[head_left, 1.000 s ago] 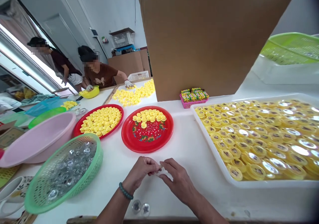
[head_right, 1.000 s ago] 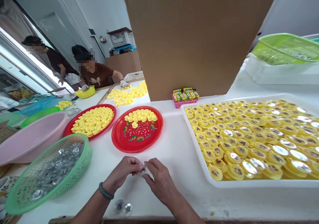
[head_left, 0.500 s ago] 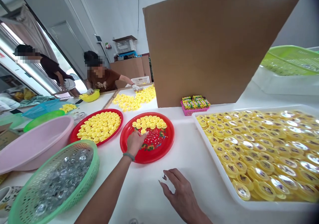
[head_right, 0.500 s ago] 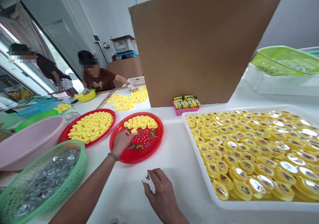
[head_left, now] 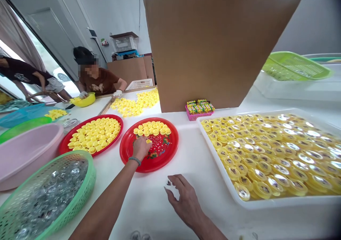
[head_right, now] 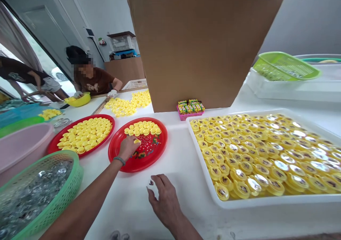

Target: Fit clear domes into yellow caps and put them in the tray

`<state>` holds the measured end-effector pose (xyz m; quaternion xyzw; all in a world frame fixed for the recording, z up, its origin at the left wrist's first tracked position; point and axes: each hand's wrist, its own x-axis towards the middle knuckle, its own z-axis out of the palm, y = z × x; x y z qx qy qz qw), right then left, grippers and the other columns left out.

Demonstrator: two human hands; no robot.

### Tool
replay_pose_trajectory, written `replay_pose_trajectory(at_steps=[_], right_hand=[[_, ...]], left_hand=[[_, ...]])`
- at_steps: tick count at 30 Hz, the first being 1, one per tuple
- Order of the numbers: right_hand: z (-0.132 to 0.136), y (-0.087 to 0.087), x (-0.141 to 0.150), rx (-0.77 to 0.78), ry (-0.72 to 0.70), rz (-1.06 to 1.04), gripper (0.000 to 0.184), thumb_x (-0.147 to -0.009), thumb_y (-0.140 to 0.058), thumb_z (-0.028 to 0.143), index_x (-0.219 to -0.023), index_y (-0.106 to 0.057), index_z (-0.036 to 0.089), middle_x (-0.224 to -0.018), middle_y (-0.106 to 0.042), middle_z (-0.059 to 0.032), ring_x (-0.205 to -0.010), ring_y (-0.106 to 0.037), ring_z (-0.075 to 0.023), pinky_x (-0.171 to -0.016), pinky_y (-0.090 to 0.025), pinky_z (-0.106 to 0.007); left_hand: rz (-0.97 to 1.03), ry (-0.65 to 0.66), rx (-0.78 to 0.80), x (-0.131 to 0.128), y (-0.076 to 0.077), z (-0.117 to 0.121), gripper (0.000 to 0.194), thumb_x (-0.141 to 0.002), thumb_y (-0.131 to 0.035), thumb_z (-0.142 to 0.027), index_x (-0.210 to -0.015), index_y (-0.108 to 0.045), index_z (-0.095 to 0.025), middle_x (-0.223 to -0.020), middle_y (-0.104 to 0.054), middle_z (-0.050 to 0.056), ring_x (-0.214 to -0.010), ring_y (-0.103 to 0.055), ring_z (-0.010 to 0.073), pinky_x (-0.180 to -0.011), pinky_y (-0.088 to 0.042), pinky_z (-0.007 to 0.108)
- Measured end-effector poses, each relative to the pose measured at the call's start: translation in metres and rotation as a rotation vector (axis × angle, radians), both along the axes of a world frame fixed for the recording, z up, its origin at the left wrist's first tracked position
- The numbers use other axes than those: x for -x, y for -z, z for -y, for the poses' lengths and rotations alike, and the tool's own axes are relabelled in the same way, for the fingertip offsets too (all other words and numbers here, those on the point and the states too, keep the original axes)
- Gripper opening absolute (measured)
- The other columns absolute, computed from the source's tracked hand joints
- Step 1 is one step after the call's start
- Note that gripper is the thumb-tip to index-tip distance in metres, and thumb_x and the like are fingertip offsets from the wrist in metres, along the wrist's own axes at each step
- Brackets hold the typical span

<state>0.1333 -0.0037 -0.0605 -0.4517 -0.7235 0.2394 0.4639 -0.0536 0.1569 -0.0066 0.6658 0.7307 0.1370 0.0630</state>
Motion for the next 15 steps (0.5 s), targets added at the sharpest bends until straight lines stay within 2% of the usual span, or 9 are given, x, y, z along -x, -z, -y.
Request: replay_pose_trajectory(at_steps=[4, 6, 8, 11, 15], right_hand=[[0.0, -0.011, -0.012, 0.025, 0.037, -0.076, 0.027, -0.08, -0.055, 0.015, -0.106, -0.055, 0.022, -0.089, -0.06, -0.0061, -0.078, -0.058, -0.0171, -0.068, -0.052, -0.03], [0.0, -0.016, -0.021, 0.049, 0.018, -0.098, 0.025, -0.08, -0.057, 0.017, -0.105, -0.056, 0.022, -0.089, -0.061, -0.0054, -0.076, -0.058, -0.0157, -0.067, -0.052, -0.029], [0.001, -0.019, -0.028, 0.072, -0.02, -0.104, 0.024, -0.079, -0.06, 0.019, -0.103, -0.058, 0.021, -0.088, -0.061, -0.0048, -0.074, -0.058, -0.0147, -0.067, -0.051, -0.028], [0.005, -0.019, -0.033, 0.115, -0.078, -0.087, 0.022, -0.079, -0.062, 0.022, -0.101, -0.06, 0.021, -0.088, -0.061, -0.0043, -0.072, -0.057, -0.0137, -0.067, -0.051, -0.028], [0.009, -0.017, -0.032, 0.14, -0.128, -0.075, 0.022, -0.081, -0.061, 0.025, -0.102, -0.06, 0.021, -0.09, -0.062, -0.0049, -0.074, -0.058, -0.0137, -0.069, -0.051, -0.029]], left_hand=[[0.176, 0.284, -0.064, -0.023, -0.011, 0.07, 0.019, -0.075, -0.056, -0.023, -0.091, -0.066, -0.018, -0.093, -0.064, 0.008, -0.086, -0.058, 0.0228, -0.078, -0.043, 0.031], [0.289, 0.424, -0.047, -0.031, -0.008, 0.107, 0.023, -0.073, -0.056, -0.019, -0.094, -0.066, -0.02, -0.093, -0.063, 0.007, -0.086, -0.058, 0.0223, -0.079, -0.044, 0.031], [0.349, 0.494, 0.03, -0.035, 0.001, 0.135, 0.028, -0.071, -0.056, -0.016, -0.098, -0.066, -0.02, -0.093, -0.063, 0.007, -0.087, -0.058, 0.022, -0.079, -0.044, 0.031], [0.394, 0.511, 0.123, -0.035, 0.021, 0.158, 0.032, -0.069, -0.055, -0.013, -0.098, -0.067, -0.019, -0.091, -0.062, 0.007, -0.087, -0.057, 0.0225, -0.079, -0.044, 0.032], [0.511, 0.512, 0.133, -0.03, 0.041, 0.163, 0.04, -0.068, -0.054, -0.009, -0.104, -0.065, -0.02, -0.097, -0.062, 0.007, -0.09, -0.056, 0.0223, -0.078, -0.045, 0.032]])
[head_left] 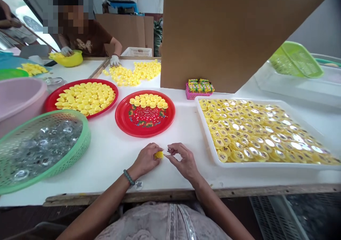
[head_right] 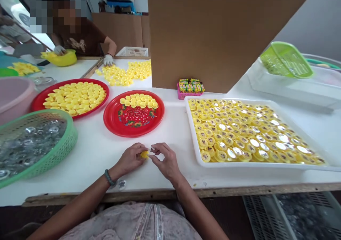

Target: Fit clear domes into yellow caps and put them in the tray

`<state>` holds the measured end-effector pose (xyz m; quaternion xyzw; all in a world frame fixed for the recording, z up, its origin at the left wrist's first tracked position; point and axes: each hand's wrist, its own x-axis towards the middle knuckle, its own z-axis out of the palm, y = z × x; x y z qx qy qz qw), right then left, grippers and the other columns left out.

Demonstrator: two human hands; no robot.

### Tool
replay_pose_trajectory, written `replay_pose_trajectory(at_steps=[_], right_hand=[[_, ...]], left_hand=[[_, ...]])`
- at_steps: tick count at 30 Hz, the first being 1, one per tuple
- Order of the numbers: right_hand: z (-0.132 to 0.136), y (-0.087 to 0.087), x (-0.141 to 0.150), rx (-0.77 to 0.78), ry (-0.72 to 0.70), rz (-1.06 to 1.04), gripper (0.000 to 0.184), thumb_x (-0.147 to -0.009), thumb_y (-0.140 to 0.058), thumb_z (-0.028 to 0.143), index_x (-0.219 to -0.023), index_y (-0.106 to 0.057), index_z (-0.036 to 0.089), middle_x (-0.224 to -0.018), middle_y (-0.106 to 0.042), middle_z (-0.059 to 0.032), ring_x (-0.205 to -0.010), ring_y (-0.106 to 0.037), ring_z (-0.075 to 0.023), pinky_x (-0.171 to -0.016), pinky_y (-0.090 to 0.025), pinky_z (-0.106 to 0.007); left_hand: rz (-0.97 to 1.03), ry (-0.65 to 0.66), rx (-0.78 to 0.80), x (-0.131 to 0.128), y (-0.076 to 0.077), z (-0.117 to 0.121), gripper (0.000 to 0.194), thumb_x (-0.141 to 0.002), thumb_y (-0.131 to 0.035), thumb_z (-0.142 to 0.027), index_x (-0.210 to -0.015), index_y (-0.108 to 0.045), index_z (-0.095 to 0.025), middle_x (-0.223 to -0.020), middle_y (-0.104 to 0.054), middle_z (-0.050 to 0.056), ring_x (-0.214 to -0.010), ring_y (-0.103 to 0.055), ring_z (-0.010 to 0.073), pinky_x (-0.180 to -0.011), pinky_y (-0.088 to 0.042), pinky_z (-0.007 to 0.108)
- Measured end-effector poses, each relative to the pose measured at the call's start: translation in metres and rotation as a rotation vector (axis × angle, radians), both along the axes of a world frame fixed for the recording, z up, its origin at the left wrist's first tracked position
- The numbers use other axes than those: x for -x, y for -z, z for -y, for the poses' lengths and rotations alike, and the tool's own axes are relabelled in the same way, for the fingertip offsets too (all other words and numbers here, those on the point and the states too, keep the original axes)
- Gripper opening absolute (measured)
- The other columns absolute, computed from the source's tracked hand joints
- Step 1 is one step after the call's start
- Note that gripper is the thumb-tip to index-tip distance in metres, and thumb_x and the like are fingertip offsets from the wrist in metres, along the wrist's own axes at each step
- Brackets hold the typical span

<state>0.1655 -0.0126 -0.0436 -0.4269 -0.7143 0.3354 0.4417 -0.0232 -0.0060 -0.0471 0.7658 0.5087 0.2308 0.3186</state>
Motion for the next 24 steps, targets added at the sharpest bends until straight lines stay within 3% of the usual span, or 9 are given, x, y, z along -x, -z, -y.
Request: replay_pose_trajectory(at_steps=[3, 9, 12, 17, 24], right_hand=[[-0.001, 0.002, 0.001, -0.003, -0.014, 0.025, 0.022, -0.081, -0.062, 0.025, -0.103, -0.06, 0.021, -0.091, -0.062, -0.0045, -0.075, -0.058, -0.0138, -0.071, -0.051, -0.029], [-0.012, 0.001, -0.003, 0.027, -0.106, 0.202, 0.022, -0.081, -0.062, 0.027, -0.103, -0.062, 0.021, -0.09, -0.063, -0.0045, -0.075, -0.059, -0.0141, -0.068, -0.049, -0.027], [-0.021, -0.005, -0.001, 0.015, -0.213, 0.329, 0.02, -0.083, -0.06, 0.027, -0.102, -0.063, 0.021, -0.091, -0.063, -0.0051, -0.076, -0.059, -0.0143, -0.065, -0.048, -0.025], [-0.035, -0.01, 0.007, -0.059, -0.366, 0.439, 0.015, -0.086, -0.057, 0.02, -0.098, -0.064, 0.021, -0.09, -0.063, -0.0047, -0.084, -0.06, -0.0149, -0.075, -0.046, -0.025], [-0.037, -0.007, 0.007, -0.05, -0.378, 0.536, 0.01, -0.083, -0.061, 0.021, -0.093, -0.064, 0.018, -0.087, -0.062, -0.0055, -0.08, -0.06, -0.0162, -0.072, -0.045, -0.025]], left_hand=[[0.132, -0.053, 0.035, 0.003, 0.006, 0.0, 0.04, -0.069, -0.057, -0.012, -0.107, -0.063, -0.021, -0.1, -0.062, 0.007, -0.088, -0.057, 0.0212, -0.076, -0.046, 0.031], [0.363, -0.144, 0.176, 0.009, 0.01, 0.0, 0.022, -0.069, -0.063, -0.02, -0.091, -0.067, -0.02, -0.087, -0.065, 0.005, -0.075, -0.058, 0.0183, -0.067, -0.046, 0.027], [0.413, -0.152, 0.23, 0.011, 0.012, -0.003, 0.023, -0.068, -0.064, -0.021, -0.091, -0.069, -0.02, -0.085, -0.066, 0.005, -0.075, -0.058, 0.0187, -0.068, -0.046, 0.028], [0.492, -0.165, 0.285, 0.011, 0.015, -0.007, 0.024, -0.067, -0.061, -0.018, -0.09, -0.07, -0.019, -0.08, -0.069, 0.005, -0.072, -0.06, 0.0187, -0.066, -0.047, 0.028], [0.54, -0.206, 0.333, 0.01, 0.02, -0.009, 0.031, -0.067, -0.06, -0.016, -0.098, -0.065, -0.017, -0.081, -0.068, 0.005, -0.075, -0.062, 0.0186, -0.07, -0.049, 0.029]])
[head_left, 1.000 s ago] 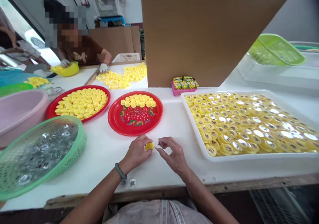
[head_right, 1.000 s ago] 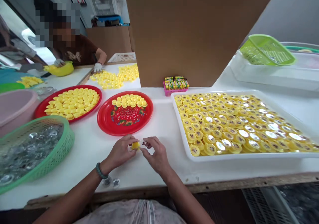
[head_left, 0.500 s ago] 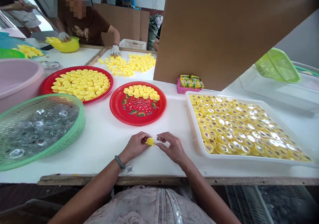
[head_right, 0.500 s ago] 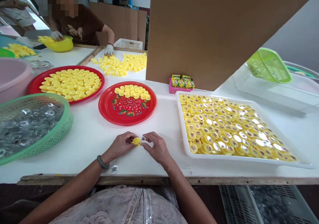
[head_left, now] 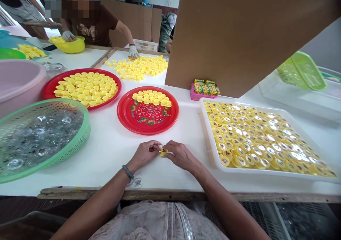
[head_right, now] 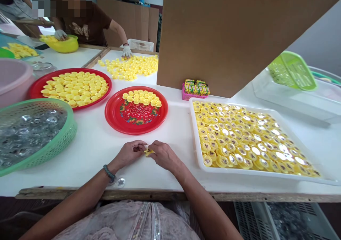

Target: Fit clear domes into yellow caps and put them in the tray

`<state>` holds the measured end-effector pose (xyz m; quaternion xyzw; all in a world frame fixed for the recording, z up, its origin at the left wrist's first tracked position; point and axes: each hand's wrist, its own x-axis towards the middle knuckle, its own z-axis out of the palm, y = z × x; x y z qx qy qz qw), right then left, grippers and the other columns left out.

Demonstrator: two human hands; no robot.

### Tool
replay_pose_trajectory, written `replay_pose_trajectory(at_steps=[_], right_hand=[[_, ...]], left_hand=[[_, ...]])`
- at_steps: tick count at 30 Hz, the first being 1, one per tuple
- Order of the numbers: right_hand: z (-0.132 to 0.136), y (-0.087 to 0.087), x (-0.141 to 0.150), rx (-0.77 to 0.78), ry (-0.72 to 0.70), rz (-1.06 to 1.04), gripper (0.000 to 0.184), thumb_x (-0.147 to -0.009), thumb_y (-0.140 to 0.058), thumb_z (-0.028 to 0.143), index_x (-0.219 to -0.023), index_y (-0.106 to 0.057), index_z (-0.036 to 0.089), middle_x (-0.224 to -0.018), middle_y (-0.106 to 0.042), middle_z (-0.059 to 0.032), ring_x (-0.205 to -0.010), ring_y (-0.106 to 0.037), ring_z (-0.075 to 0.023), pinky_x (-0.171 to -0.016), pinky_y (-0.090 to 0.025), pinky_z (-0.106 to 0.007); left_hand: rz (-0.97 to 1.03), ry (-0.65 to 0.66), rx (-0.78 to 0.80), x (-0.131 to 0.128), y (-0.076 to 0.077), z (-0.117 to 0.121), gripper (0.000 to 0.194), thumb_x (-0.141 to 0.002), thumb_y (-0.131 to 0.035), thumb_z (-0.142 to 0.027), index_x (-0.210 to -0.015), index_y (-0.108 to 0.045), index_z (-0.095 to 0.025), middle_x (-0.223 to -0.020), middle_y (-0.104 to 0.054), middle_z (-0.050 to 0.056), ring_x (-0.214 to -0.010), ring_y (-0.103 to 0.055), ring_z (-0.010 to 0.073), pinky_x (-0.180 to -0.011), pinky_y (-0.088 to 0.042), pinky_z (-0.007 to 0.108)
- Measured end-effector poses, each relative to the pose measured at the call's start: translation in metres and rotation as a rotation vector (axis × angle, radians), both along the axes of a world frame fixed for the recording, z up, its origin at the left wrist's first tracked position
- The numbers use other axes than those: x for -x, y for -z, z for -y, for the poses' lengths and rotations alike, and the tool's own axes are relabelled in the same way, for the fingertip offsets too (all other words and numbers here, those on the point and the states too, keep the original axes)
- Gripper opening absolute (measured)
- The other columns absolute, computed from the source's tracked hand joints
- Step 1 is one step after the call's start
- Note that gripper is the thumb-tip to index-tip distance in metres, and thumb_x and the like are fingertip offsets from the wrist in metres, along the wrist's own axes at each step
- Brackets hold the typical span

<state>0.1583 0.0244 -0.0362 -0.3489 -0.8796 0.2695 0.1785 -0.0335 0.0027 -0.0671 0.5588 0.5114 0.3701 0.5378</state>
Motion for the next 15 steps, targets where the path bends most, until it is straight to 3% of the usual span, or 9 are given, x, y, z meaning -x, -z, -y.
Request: replay_pose_trajectory(at_steps=[10, 15], right_hand=[[0.014, 0.008, 0.004, -0.064, 0.129, 0.096, 0.009, -0.077, -0.068, 0.016, -0.084, -0.062, 0.016, -0.082, -0.06, -0.0042, -0.074, -0.058, -0.0159, -0.063, -0.042, -0.024], [0.013, 0.006, 0.01, -0.089, 0.146, 0.252, 0.007, -0.077, -0.068, 0.019, -0.075, -0.061, 0.016, -0.078, -0.059, -0.0031, -0.07, -0.057, -0.0148, -0.059, -0.039, -0.023]], left_hand=[[-0.084, 0.006, -0.004, -0.004, -0.002, 0.0, 0.02, -0.068, -0.058, -0.016, -0.086, -0.067, -0.019, -0.077, -0.068, 0.003, -0.072, -0.062, 0.0174, -0.067, -0.047, 0.026], [-0.082, 0.0, 0.012, -0.004, -0.002, 0.0, 0.018, -0.069, -0.058, -0.019, -0.084, -0.067, -0.018, -0.079, -0.069, 0.004, -0.074, -0.062, 0.0182, -0.069, -0.047, 0.027]])
